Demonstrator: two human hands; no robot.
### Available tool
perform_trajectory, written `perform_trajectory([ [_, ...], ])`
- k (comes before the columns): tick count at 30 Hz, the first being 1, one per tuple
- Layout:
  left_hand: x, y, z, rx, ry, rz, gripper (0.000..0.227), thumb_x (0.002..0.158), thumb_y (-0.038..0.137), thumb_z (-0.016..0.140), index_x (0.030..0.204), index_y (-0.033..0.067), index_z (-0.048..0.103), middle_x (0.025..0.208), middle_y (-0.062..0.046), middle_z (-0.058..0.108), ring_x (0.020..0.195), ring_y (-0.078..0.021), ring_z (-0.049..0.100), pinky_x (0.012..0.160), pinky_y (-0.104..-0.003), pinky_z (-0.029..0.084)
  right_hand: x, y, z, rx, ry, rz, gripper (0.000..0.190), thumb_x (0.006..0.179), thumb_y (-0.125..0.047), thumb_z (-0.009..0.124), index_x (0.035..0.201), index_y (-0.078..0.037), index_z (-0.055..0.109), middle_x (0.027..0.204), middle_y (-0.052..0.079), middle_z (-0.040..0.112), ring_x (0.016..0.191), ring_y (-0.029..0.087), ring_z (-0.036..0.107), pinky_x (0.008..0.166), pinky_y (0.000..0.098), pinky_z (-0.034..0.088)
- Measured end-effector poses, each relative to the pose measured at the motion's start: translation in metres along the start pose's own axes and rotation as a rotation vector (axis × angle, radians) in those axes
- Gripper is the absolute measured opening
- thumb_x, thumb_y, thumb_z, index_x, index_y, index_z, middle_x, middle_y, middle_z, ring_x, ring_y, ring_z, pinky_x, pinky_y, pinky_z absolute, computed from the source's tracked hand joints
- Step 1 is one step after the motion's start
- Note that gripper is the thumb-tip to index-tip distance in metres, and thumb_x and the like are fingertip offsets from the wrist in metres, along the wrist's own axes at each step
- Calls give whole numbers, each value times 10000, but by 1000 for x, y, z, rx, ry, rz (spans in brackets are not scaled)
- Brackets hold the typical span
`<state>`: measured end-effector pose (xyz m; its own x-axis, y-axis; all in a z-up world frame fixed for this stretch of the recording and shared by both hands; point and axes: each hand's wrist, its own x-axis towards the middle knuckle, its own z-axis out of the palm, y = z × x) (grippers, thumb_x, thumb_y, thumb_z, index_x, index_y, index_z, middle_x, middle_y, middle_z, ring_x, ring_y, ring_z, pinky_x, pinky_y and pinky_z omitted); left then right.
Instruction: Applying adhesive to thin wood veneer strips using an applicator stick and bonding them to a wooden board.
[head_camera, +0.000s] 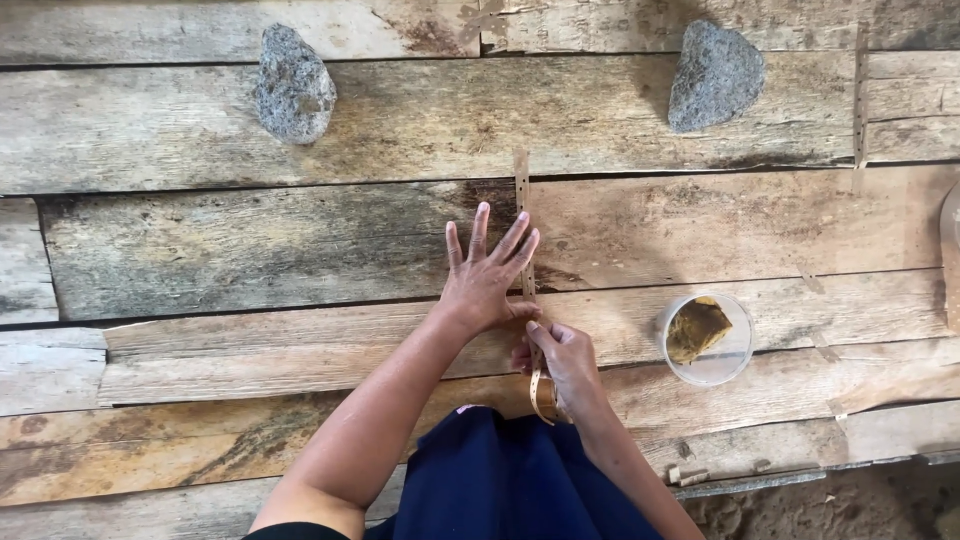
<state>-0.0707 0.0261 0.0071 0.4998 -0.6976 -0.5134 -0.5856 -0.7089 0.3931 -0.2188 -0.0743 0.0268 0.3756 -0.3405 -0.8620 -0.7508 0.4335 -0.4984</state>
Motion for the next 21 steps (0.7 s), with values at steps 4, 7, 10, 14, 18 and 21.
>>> perform_trajectory([
  [4,-2,0,-3,32,-3,17,1154,761,807,648,1645,253,153,1728,42,-38,1524,-472,-170,1161,-762,-70,-7,-11,3,-85,4,-41,238,955,-151,693,812,40,693,661,233,726,556,308,745,534,382,638],
  [7,0,0,-1,22,-17,18,1162,762,794,666,1647,252,143,1727,38,-51,1522,-474,-174,1157,-763,-77,-13,-21,6,-164,18,-89,251,957,-135,663,772,33,690,612,231,705,519,288,731,515,365,635],
  [10,-1,-1,2,11,25,33,1166,755,767,701,1646,241,162,1728,20,-29,1520,-484,-166,1146,-768,-85,-22,-35,11,-297,23,-115,255,968,-135,620,780,27,676,584,209,688,468,251,702,488,317,598],
  [14,1,-4,5,-3,50,37,1160,749,759,714,1644,245,183,1730,20,-13,1527,-477,-152,1148,-763,-91,-19,-35,16,-479,42,-179,265,966,-175,613,790,-12,726,552,157,689,441,212,702,447,290,569],
  [18,1,-5,9,-20,75,52,1157,747,733,732,1642,238,193,1732,8,-1,1532,-475,-150,1144,-766,-92,-25,-47,22,-721,72,-189,259,937,-202,622,760,-42,722,513,111,691,420,191,697,431,279,566],
  [21,2,-4,16,-14,83,50,1144,741,695,750,1641,262,191,1732,18,-30,1541,-463,-144,1143,-783,-79,-38,-28,45,-982,-2,-452,293,867,-345,640,604,-220,603,376,-79,602,427,100,702,481,268,566],
])
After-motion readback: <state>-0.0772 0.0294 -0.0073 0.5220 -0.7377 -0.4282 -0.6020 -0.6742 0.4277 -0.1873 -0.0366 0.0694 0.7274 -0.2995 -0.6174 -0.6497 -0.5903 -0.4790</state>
